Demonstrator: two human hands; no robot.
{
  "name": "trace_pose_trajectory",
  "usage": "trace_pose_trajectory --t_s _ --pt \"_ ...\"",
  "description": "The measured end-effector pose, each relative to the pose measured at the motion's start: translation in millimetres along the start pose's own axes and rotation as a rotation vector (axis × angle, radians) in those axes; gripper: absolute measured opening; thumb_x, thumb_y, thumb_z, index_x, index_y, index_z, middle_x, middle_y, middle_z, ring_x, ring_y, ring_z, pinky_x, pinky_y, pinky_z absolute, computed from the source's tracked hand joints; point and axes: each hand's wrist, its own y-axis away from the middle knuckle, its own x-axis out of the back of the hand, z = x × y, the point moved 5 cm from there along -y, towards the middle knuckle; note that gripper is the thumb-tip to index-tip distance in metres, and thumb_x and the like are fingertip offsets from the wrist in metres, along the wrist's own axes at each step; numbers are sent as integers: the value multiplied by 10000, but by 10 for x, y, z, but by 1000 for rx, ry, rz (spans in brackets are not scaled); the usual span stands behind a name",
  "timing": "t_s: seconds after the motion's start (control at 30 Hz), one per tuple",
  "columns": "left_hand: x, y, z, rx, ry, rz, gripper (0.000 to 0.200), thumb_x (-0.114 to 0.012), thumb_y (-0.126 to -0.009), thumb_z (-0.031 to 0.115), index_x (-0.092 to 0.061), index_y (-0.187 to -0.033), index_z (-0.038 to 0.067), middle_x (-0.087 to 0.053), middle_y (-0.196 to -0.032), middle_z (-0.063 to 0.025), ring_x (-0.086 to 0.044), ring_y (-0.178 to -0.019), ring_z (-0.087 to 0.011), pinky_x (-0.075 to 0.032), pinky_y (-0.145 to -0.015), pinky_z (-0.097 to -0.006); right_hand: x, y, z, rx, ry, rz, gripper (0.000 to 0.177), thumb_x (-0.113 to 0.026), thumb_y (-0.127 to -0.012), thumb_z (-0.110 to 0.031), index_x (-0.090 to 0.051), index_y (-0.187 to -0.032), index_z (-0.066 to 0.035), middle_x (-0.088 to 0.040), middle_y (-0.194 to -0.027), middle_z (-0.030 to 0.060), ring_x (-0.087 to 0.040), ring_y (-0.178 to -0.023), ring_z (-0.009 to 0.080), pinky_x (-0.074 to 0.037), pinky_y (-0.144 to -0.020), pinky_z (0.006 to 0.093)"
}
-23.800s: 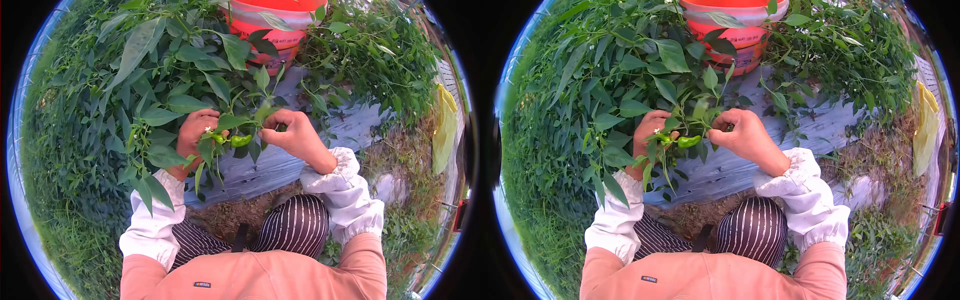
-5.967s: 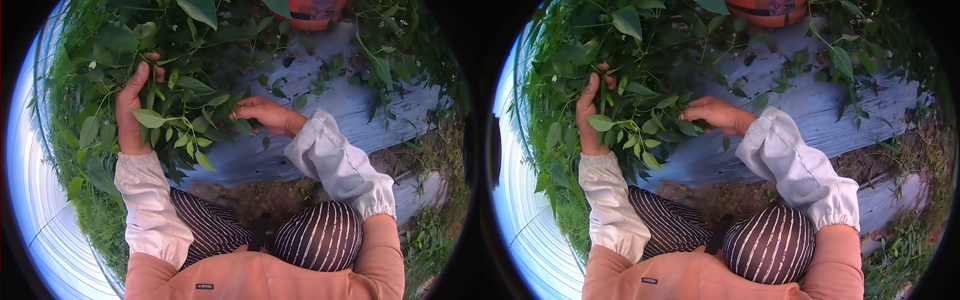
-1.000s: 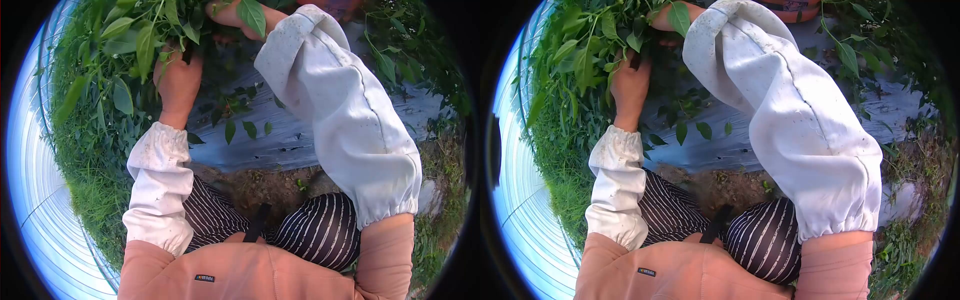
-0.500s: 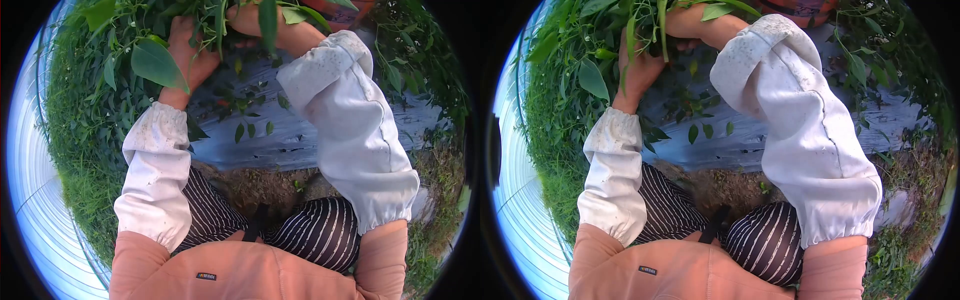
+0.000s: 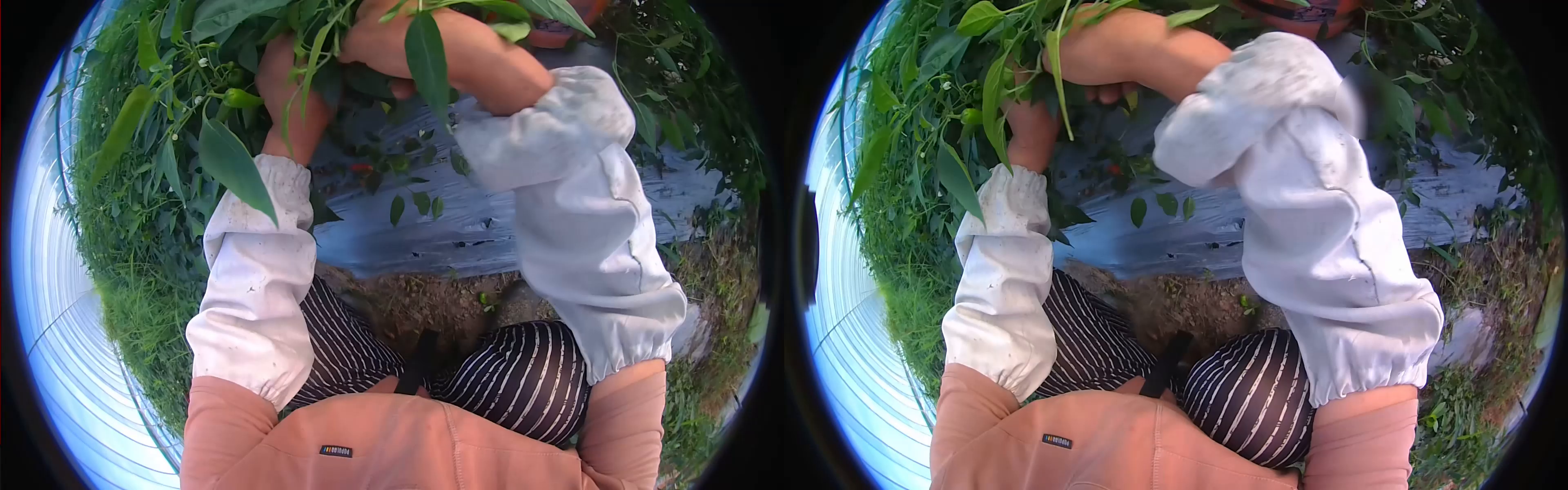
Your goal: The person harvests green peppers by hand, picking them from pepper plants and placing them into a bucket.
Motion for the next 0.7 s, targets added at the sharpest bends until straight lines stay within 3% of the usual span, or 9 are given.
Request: trace_pose_trajectory --t_s 0.07,0.1,0.23,0.3,0.37,0.5,0.53,0.63,0.7 --pt "76 62 -156 137 -42 -4 287 -753 -680 124 -663 -950 81 -648 -886 -109 -630 -830 -334 -518 -663 -407 -118 376 -15 37 -1595 413 371 -719 -796 -269 -683 -1107 -71 -692 -860 89 -666 -713 229 -545 -622 321" --pt "118 14 -135 181 -55 -5 267 -744 -686 125 -662 -936 81 -642 -874 -107 -626 -829 -333 -516 -662 -401 -276 315 6 -65 -1879 334 336 -638 -909 -328 -653 -1079 -38 -664 -801 29 -639 -644 158 -539 -572 307" --pt "129 -127 -92 249 -166 27 178 -677 -745 219 -631 -832 71 -573 -780 -117 -592 -799 -344 -480 -643 -434 -1466 483 335 -542 -1729 337 378 -707 -820 -184 -628 -1148 -14 -638 -865 57 -591 -724 116 -491 -684 264" --pt "118 -121 -81 296 -60 -31 196 -682 -757 236 -638 -851 70 -595 -800 -127 -598 -815 -356 -477 -651 -453 -2403 367 289 -329 -1792 282 452 -714 -785 -154 -614 -1191 17 -636 -857 43 -598 -755 130 -487 -722 284" --pt "110 -122 -31 299 -1 -30 220 -686 -773 264 -647 -873 72 -616 -822 -134 -600 -843 -368 -475 -651 -460 -2283 325 -116 -568 -1292 36 551 -739 -767 -129 -582 -1272 27 -673 -949 50 -621 -852 155 -485 -808 299" --pt "173 -221 70 97 -60 28 247 -687 -790 284 -657 -914 73 -641 -879 -140 -597 -894 -376 -471 -655 -444 -2233 -30 -458 -404 -1519 157 494 -774 -747 -236 -654 -1172 -14 -692 -1001 81 -640 -910 210 -494 -832 337" --pt "63 -117 -135 293 -173 -247 412 -734 -705 133 -614 -1094 66 -610 -1059 -133 -569 -1036 -310 -473 -785 -397 -2000 -16 -557 -301 -1641 193 481 -761 -767 -243 -655 -1179 -17 -687 -1036 70 -640 -901 205 -496 -822 331" --pt "85 3 -215 443 -157 -386 584 -759 -677 25 -602 -1239 36 -614 -1200 -154 -559 -1163 -299 -467 -918 -351 -1742 85 -606 -392 -1818 238 428 -726 -825 -278 -651 -1171 -38 -685 -1033 56 -638 -898 181 -499 -809 300" --pt "18 -86 -162 446 -59 -494 440 -705 -751 61 -616 -1179 6 -631 -1163 -179 -564 -1133 -350 -464 -917 -366 -1677 149 -608 -476 -1967 269 388 -698 -855 -300 -652 -1145 -47 -682 -974 45 -629 -874 164 -496 -766 296"
